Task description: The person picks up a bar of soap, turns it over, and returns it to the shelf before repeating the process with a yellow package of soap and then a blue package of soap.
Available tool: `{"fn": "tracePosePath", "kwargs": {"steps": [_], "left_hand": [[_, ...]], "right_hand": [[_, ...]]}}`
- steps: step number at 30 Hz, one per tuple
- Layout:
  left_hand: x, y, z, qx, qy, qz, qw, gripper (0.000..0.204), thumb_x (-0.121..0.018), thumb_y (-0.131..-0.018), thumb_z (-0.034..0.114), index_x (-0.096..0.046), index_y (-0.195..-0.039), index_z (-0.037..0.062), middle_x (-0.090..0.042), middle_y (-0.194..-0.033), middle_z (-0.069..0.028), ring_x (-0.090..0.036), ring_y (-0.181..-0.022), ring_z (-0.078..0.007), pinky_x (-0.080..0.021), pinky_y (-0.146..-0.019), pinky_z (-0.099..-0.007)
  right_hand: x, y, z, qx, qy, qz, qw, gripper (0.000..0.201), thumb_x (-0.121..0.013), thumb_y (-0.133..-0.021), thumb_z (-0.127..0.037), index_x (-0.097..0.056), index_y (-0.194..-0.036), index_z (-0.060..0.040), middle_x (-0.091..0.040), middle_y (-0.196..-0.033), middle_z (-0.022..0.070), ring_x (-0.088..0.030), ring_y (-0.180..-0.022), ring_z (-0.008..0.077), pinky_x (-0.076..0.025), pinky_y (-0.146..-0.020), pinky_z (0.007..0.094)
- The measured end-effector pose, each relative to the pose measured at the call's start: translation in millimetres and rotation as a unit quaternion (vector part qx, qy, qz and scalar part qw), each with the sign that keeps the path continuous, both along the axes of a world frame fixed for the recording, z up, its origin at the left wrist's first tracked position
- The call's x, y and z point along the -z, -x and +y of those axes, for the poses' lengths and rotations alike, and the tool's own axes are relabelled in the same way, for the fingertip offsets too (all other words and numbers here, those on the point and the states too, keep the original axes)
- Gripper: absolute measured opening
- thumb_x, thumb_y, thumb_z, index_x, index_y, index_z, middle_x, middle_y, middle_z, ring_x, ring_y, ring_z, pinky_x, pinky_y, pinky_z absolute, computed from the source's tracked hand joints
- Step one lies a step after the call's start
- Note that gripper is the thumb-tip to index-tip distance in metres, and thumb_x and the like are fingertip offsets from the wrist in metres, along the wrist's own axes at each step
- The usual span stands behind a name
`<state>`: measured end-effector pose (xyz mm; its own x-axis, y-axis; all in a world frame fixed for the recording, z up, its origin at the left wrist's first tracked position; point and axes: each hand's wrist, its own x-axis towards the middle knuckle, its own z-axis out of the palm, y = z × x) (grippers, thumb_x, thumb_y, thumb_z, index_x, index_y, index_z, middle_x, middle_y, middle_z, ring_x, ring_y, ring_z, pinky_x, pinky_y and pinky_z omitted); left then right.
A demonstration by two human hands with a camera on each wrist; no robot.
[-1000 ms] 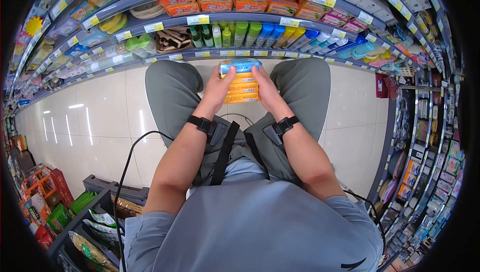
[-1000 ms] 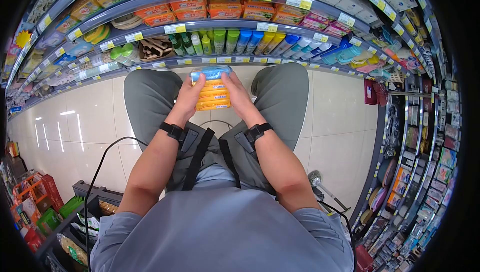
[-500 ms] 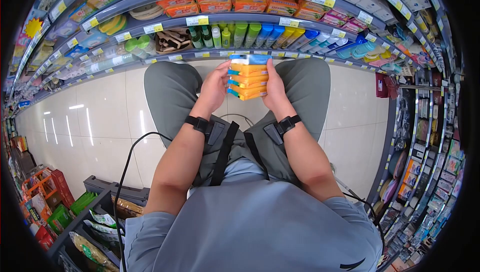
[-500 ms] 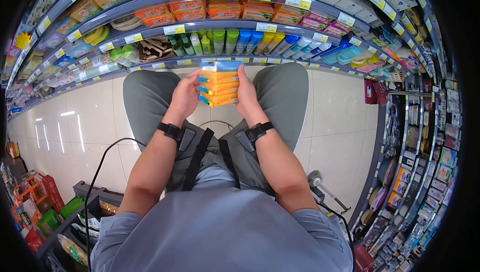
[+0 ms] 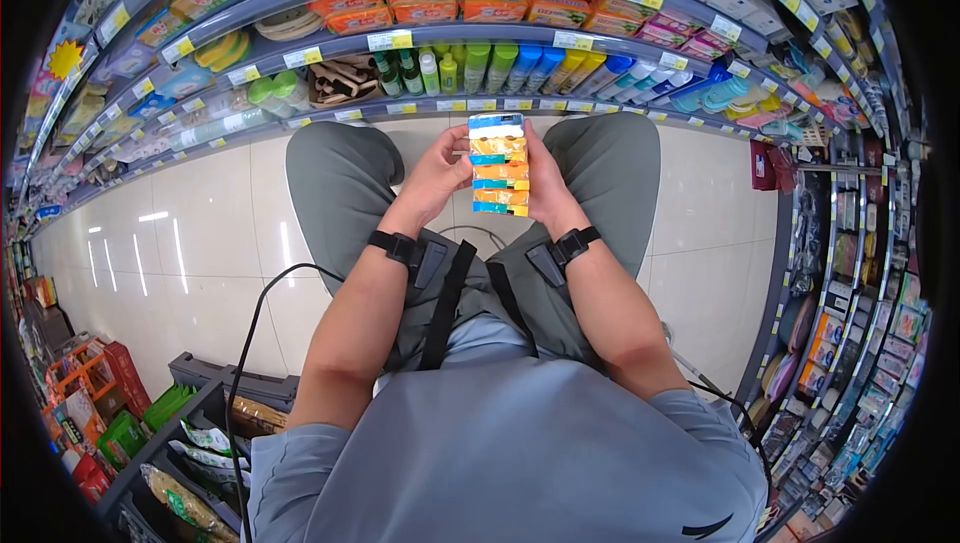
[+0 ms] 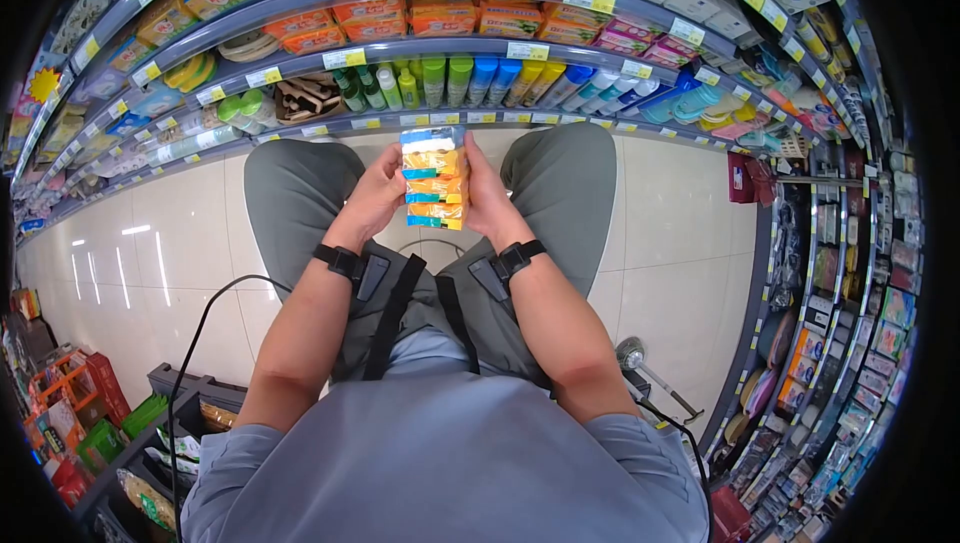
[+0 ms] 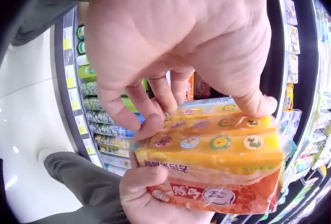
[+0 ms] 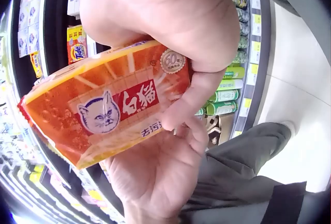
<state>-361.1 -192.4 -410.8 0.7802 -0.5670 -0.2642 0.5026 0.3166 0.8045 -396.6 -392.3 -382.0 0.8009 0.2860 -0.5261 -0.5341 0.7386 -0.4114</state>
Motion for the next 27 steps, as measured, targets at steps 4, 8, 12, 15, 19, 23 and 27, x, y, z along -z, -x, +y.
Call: {"fn": "tracePosePath", "kwargs": {"steps": [4,8,12,15,19,23,27], "left_hand": [[-4,1,2,0.041,-0.008,0.012,0.999,0.106,-0.082,-0.081,0.065,-0.041,-0.157,0.0031,-0.059,-0.137,-0.0097,-0.062,-0.125,-0.0215,-0.053,-0.106,-0.0412],[-9,-1,4,0.072,-0.025,0.006,0.997,0.107,-0.079,-0.083,0.067,-0.039,-0.159,0.0027,-0.056,-0.147,-0.0125,-0.061,-0.13,-0.0237,-0.052,-0.108,-0.042],[-9,-1,3,0.066,-0.028,0.001,0.997,0.108,-0.079,-0.083,0.067,-0.038,-0.159,0.0026,-0.055,-0.149,-0.0127,-0.062,-0.128,-0.0237,-0.053,-0.107,-0.0413],[-11,-2,2,0.059,-0.029,-0.008,0.998,0.106,-0.08,-0.084,0.064,-0.038,-0.159,0.0017,-0.052,-0.15,-0.0127,-0.063,-0.125,-0.0233,-0.054,-0.106,-0.0406],[-14,-3,2,0.045,-0.042,-0.039,0.997,0.098,-0.082,-0.088,0.054,-0.04,-0.158,-0.0005,-0.051,-0.15,-0.0114,-0.064,-0.122,-0.0235,-0.055,-0.104,-0.0394],[-17,-2,0,0.037,-0.051,-0.057,0.996,0.09,-0.08,-0.092,0.049,-0.042,-0.157,0.0002,-0.051,-0.149,-0.0103,-0.064,-0.12,-0.0234,-0.055,-0.102,-0.0379],[-13,-1,0,0.041,-0.061,-0.046,0.996,0.087,-0.078,-0.094,0.05,-0.042,-0.157,0.0013,-0.05,-0.15,-0.0106,-0.064,-0.118,-0.0232,-0.054,-0.102,-0.0375]], "right_hand": [[-6,0,2,-0.005,0.029,0.01,1.0,0.071,-0.036,-0.109,-0.065,-0.056,-0.146,-0.0074,-0.068,-0.134,0.0115,-0.07,-0.116,0.027,-0.06,-0.096,0.0433],[-14,-1,4,-0.009,0.026,0.012,1.0,0.07,-0.036,-0.109,-0.065,-0.057,-0.144,-0.0081,-0.069,-0.133,0.0104,-0.071,-0.115,0.0259,-0.061,-0.094,0.0428],[-18,-1,8,-0.002,0.054,0.01,0.998,0.071,-0.033,-0.109,-0.065,-0.056,-0.144,-0.0077,-0.068,-0.134,0.0119,-0.07,-0.116,0.027,-0.06,-0.095,0.0443],[-20,0,9,0.003,0.084,0.014,0.996,0.073,-0.029,-0.11,-0.065,-0.055,-0.144,-0.0066,-0.068,-0.134,0.0142,-0.07,-0.117,0.0287,-0.06,-0.097,0.0455],[-16,0,7,0.012,0.118,0.026,0.993,0.071,-0.029,-0.11,-0.064,-0.056,-0.143,-0.007,-0.069,-0.131,0.0135,-0.071,-0.115,0.0274,-0.061,-0.094,0.0434],[-13,0,6,0.013,0.121,0.014,0.992,0.07,-0.029,-0.111,-0.063,-0.056,-0.143,-0.007,-0.068,-0.131,0.0131,-0.071,-0.115,0.0271,-0.061,-0.094,0.0427],[-24,0,10,0.023,0.126,0.027,0.991,0.071,-0.028,-0.111,-0.063,-0.055,-0.144,-0.0055,-0.068,-0.132,0.0136,-0.07,-0.116,0.0272,-0.061,-0.094,0.0427]]}}
